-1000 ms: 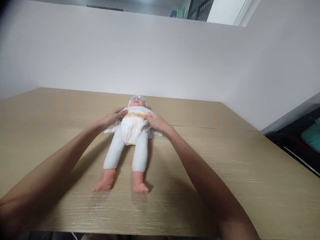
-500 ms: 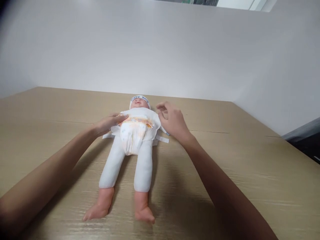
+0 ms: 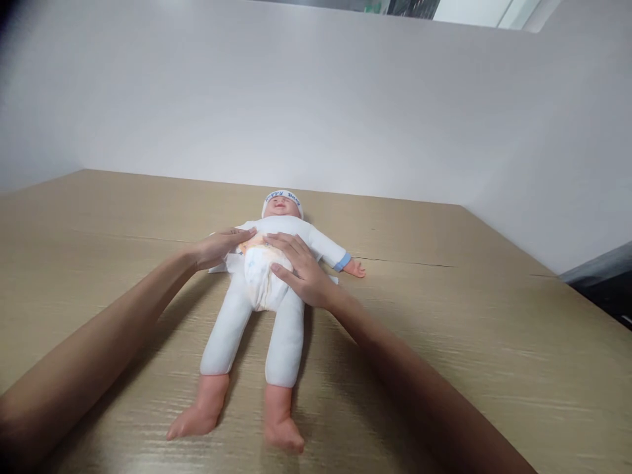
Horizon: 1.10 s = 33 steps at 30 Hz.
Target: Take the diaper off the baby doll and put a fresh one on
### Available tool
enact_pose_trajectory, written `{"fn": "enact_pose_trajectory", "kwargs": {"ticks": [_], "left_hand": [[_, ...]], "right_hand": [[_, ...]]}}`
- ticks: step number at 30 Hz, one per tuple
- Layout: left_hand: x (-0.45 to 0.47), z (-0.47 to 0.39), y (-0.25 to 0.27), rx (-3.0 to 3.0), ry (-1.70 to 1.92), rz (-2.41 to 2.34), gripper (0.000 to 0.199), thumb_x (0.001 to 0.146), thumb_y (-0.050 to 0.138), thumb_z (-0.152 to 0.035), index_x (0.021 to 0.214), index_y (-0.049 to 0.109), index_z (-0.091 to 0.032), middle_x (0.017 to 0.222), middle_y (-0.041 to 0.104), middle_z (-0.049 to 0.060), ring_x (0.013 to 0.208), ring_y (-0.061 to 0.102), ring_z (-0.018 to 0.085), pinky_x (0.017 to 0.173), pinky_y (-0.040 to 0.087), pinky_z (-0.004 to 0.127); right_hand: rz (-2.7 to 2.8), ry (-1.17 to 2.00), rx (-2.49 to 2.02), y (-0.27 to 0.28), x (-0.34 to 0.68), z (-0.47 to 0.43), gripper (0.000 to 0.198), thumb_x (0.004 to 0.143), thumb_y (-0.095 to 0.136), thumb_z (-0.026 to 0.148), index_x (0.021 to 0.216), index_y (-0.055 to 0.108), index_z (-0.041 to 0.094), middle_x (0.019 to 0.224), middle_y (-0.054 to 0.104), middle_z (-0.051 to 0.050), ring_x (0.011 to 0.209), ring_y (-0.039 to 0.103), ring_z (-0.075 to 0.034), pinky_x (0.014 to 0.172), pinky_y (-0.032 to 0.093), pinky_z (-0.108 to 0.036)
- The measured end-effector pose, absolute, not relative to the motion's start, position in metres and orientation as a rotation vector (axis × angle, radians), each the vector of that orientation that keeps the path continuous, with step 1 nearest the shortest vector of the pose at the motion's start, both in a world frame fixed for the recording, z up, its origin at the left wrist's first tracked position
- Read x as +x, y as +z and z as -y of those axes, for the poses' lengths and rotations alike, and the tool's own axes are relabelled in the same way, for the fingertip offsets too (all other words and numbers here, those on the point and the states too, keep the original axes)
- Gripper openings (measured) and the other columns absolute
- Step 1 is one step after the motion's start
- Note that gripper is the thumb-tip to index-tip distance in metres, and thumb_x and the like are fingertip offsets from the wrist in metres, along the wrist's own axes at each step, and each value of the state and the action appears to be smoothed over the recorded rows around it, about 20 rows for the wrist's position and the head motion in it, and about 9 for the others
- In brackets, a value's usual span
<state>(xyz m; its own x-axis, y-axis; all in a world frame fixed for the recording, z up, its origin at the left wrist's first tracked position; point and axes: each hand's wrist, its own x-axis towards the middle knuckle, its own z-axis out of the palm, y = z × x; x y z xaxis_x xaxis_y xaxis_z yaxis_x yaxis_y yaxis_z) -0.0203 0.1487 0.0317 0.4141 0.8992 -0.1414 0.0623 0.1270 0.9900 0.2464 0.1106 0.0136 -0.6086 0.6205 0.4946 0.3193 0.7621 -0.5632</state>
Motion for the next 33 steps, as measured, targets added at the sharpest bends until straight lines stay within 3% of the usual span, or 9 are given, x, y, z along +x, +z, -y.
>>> {"fn": "enact_pose_trajectory", "kwargs": {"ticks": [5,10,13,15,18,22,28,33], "left_hand": [[-0.025,-0.136,0.027,1.259,0.667,-0.839,0.06,0.082,0.084,-0.078,0.097,0.081,-0.02,0.103,0.083,0.011,0.094,0.077,0.027,0.083,0.064,0.036],[-0.029,-0.124,0.043,1.594,0.775,-1.172,0.057,0.095,0.069,-0.077,0.091,0.074,-0.021,0.095,0.079,0.008,0.085,0.072,0.025,0.075,0.056,0.036],[-0.02,-0.112,0.063,1.912,1.017,-1.477,0.035,0.104,0.064,-0.056,0.108,0.072,-0.022,0.115,0.08,0.007,0.101,0.07,0.026,0.086,0.054,0.038],[-0.005,-0.102,0.076,2.141,1.126,-1.462,0.027,0.106,0.061,-0.047,0.115,0.07,-0.023,0.126,0.078,0.007,0.112,0.068,0.028,0.094,0.053,0.041],[0.029,-0.092,0.088,2.461,1.108,-1.2,0.027,0.108,0.059,-0.046,0.116,0.071,-0.023,0.127,0.077,0.007,0.122,0.064,0.029,0.106,0.05,0.045],[0.068,-0.094,0.08,2.727,0.761,-1.03,0.035,0.105,0.065,-0.053,0.117,0.074,-0.022,0.128,0.076,0.01,0.131,0.06,0.034,0.117,0.042,0.052],[0.076,-0.104,0.053,2.739,0.605,-1.15,0.039,0.096,0.071,-0.058,0.117,0.076,-0.026,0.133,0.075,0.005,0.131,0.054,0.037,0.117,0.036,0.058],[0.075,-0.103,0.052,2.712,0.598,-1.183,0.041,0.093,0.073,-0.059,0.118,0.076,-0.027,0.134,0.075,0.003,0.132,0.053,0.037,0.117,0.036,0.058]], "right_hand": [[2.255,0.555,-0.69,0.015,0.247,-0.091,0.055,0.115,0.051,0.05,0.168,0.047,0.037,0.173,0.051,-0.005,0.165,0.041,-0.031,0.141,0.022,-0.06],[2.118,0.362,-0.903,0.019,0.268,-0.063,0.053,0.115,0.051,0.046,0.166,0.047,0.032,0.169,0.055,-0.008,0.158,0.049,-0.03,0.133,0.038,-0.054],[1.967,0.2,-1.171,0.01,0.297,-0.048,0.039,0.111,0.056,0.048,0.141,0.066,0.025,0.139,0.075,-0.012,0.127,0.07,-0.032,0.115,0.052,-0.052],[1.911,0.187,-1.353,0.0,0.317,-0.044,0.034,0.108,0.059,0.05,0.125,0.071,0.023,0.112,0.08,-0.011,0.099,0.075,-0.029,0.095,0.058,-0.046],[1.874,0.205,-1.548,-0.015,0.335,-0.046,0.033,0.103,0.062,0.054,0.108,0.072,0.023,0.09,0.077,-0.006,0.08,0.071,-0.025,0.077,0.053,-0.038],[1.856,0.168,-1.685,-0.023,0.337,-0.054,0.032,0.096,0.07,0.056,0.096,0.068,0.024,0.076,0.071,-0.002,0.079,0.069,-0.025,0.076,0.047,-0.035],[1.841,0.364,-1.886,-0.015,0.338,-0.054,0.037,0.09,0.075,0.061,0.089,0.067,0.025,0.084,0.074,-0.003,0.078,0.067,-0.023,0.07,0.041,-0.033],[1.919,0.618,-1.799,-0.011,0.342,-0.056,0.05,0.091,0.066,0.069,0.07,0.059,0.025,0.069,0.063,0.0,0.071,0.057,-0.02,0.068,0.036,-0.032]]}}
